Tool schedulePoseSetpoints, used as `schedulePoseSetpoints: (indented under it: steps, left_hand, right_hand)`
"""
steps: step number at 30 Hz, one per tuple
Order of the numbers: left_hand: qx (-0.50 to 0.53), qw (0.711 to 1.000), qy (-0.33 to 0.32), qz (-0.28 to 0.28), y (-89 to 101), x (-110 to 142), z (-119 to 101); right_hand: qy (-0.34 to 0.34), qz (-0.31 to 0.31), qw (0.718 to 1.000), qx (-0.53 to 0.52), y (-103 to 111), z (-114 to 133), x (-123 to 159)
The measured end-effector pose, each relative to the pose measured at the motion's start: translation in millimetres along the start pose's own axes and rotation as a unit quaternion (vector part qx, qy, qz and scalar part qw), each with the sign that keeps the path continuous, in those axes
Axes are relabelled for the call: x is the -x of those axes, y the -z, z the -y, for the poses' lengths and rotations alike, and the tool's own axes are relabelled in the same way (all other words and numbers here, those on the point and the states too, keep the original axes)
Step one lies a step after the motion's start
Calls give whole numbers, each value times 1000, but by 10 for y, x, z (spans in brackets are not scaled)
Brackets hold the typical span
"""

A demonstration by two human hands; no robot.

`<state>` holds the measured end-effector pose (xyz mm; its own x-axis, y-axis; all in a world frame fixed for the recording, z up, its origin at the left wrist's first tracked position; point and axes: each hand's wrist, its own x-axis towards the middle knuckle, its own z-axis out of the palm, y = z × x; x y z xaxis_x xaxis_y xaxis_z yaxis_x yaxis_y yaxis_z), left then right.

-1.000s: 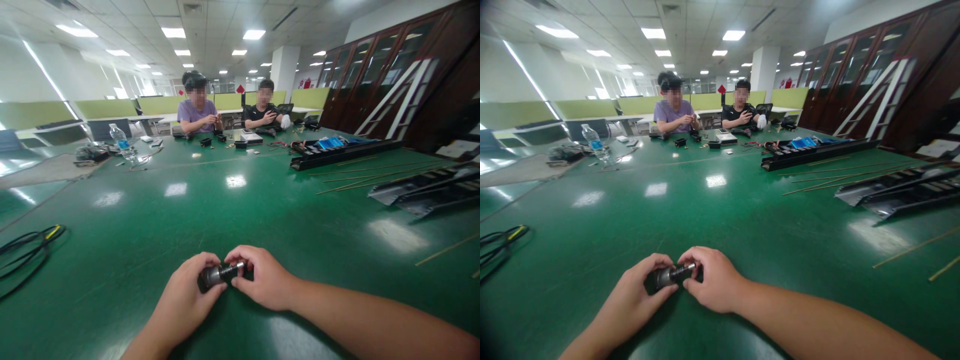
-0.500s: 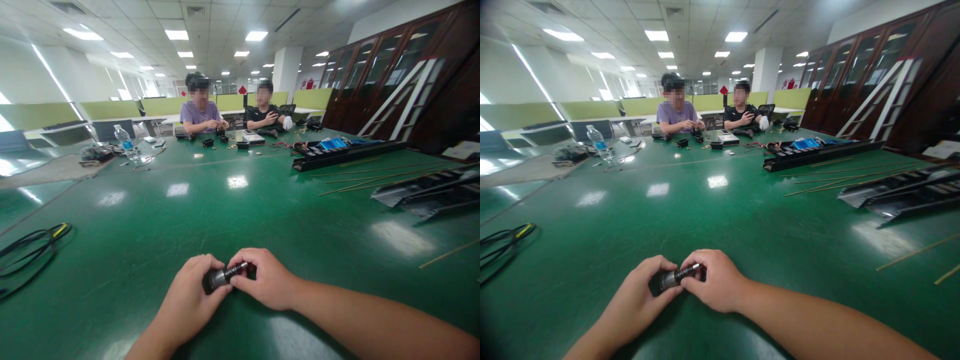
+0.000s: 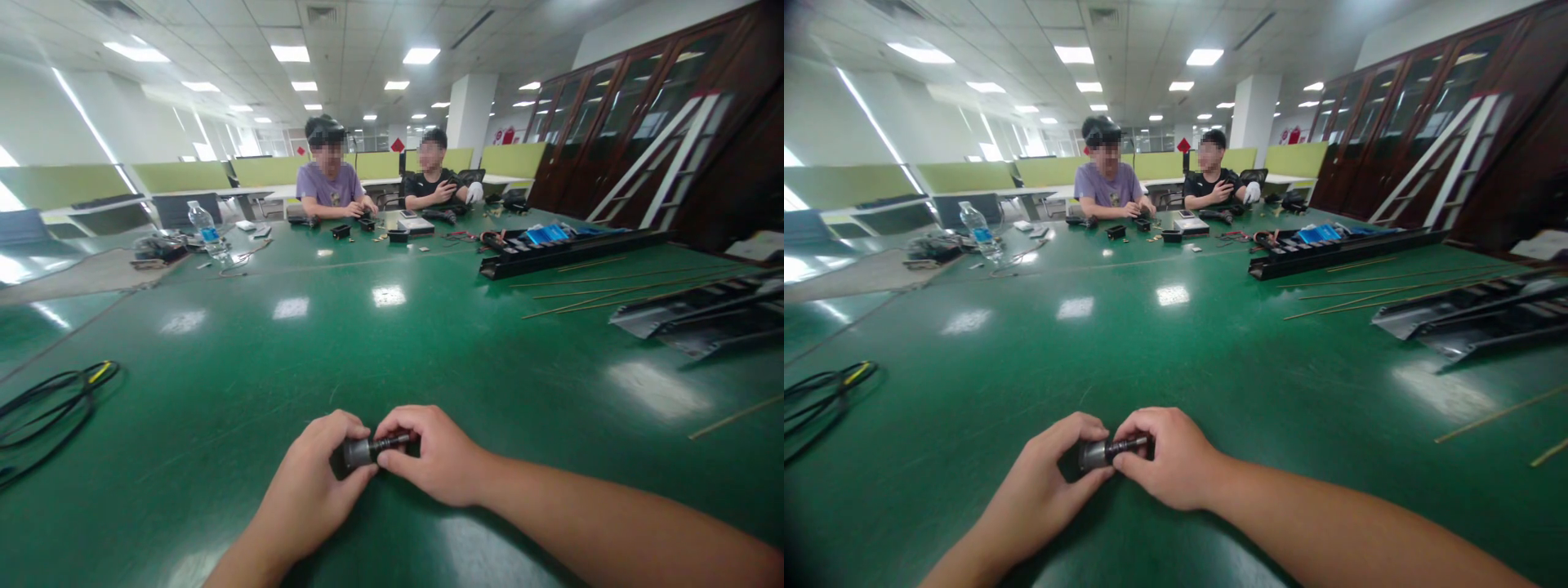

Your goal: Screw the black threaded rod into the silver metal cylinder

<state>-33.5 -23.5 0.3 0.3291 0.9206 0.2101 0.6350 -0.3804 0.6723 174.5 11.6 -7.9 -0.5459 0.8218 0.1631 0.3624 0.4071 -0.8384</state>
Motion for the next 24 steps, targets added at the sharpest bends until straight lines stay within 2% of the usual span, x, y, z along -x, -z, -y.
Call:
schedulePoseSetpoints:
  steps: [16, 24]
  left_hand:
    - [1, 1000, 1, 10, 30, -14, -47]
    - [-1, 1000, -5, 0, 36, -13, 1]
  right_hand:
    - [11, -2, 1000, 6, 2, -2, -7]
    - [12, -3, 1000, 13, 12, 6, -6]
